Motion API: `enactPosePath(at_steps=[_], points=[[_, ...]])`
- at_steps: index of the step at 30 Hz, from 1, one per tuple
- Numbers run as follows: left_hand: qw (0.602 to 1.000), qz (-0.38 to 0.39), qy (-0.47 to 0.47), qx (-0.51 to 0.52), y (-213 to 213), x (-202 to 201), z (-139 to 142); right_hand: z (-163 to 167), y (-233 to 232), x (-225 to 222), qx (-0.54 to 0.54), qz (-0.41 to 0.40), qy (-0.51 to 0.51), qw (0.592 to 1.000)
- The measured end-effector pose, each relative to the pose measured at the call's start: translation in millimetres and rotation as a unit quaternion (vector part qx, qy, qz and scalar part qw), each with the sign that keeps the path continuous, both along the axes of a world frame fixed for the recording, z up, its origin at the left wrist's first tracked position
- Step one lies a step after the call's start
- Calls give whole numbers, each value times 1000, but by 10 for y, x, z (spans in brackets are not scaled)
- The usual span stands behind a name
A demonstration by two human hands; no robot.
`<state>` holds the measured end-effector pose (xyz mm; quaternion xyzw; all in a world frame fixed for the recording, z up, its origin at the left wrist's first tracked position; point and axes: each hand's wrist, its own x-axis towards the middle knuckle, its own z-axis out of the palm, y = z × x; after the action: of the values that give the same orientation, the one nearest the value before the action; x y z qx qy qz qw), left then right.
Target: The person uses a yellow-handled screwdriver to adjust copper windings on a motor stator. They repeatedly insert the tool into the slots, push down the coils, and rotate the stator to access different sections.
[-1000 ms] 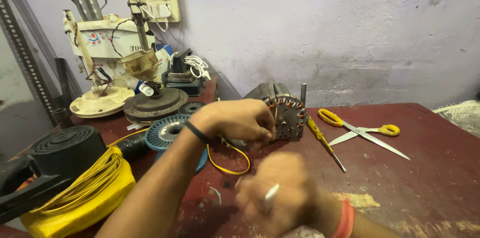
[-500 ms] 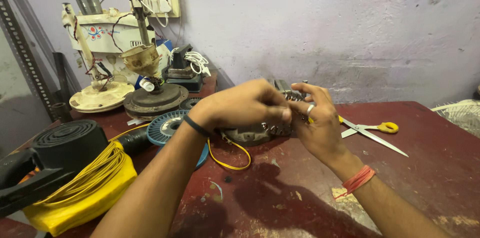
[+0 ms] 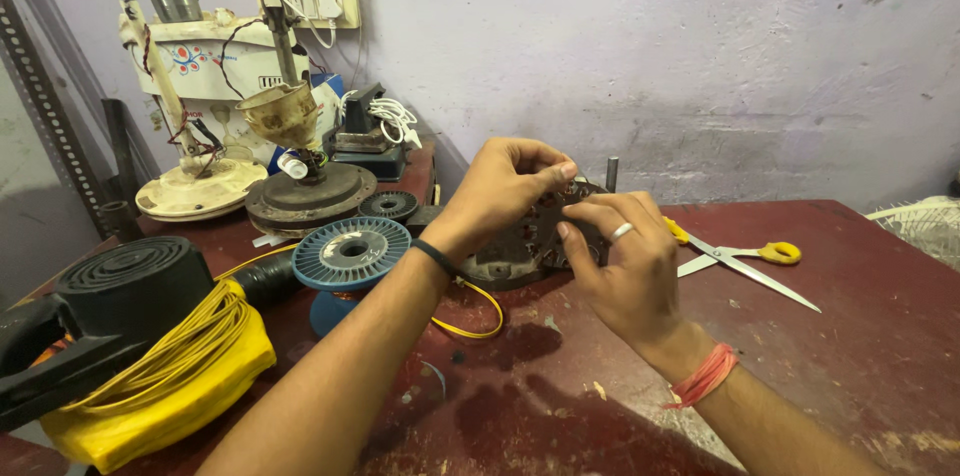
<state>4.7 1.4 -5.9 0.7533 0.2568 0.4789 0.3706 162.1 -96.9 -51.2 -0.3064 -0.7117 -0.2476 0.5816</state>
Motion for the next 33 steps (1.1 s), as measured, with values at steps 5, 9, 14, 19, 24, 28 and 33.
enactPosePath(at_steps=[5,9,14,19,24,28,33], points=[[992,-88,-62,-60,53,-1,33,6,32,20,-32,-3,35,999],[982,-151,-89,-68,51,-34,50,19,49,32,-85,8,47,995],[988,-120,-67,-67,29,-33,63,-2,39,11,-31,7,-23,999],[999,-20,-28,-10,54,10,26,-3,71,39,-21,-31,-31,999],[999,-18,-38,-19,136,-4,-75,-17,77,48,-35,-45,-41,998],[998,-36,-46,-35,194,49,-144,-12,77,60,-41,-52,-52,996],[989,-34,-56,-136,174,64,-161,-23,72,56,-38,-45,-39,998]])
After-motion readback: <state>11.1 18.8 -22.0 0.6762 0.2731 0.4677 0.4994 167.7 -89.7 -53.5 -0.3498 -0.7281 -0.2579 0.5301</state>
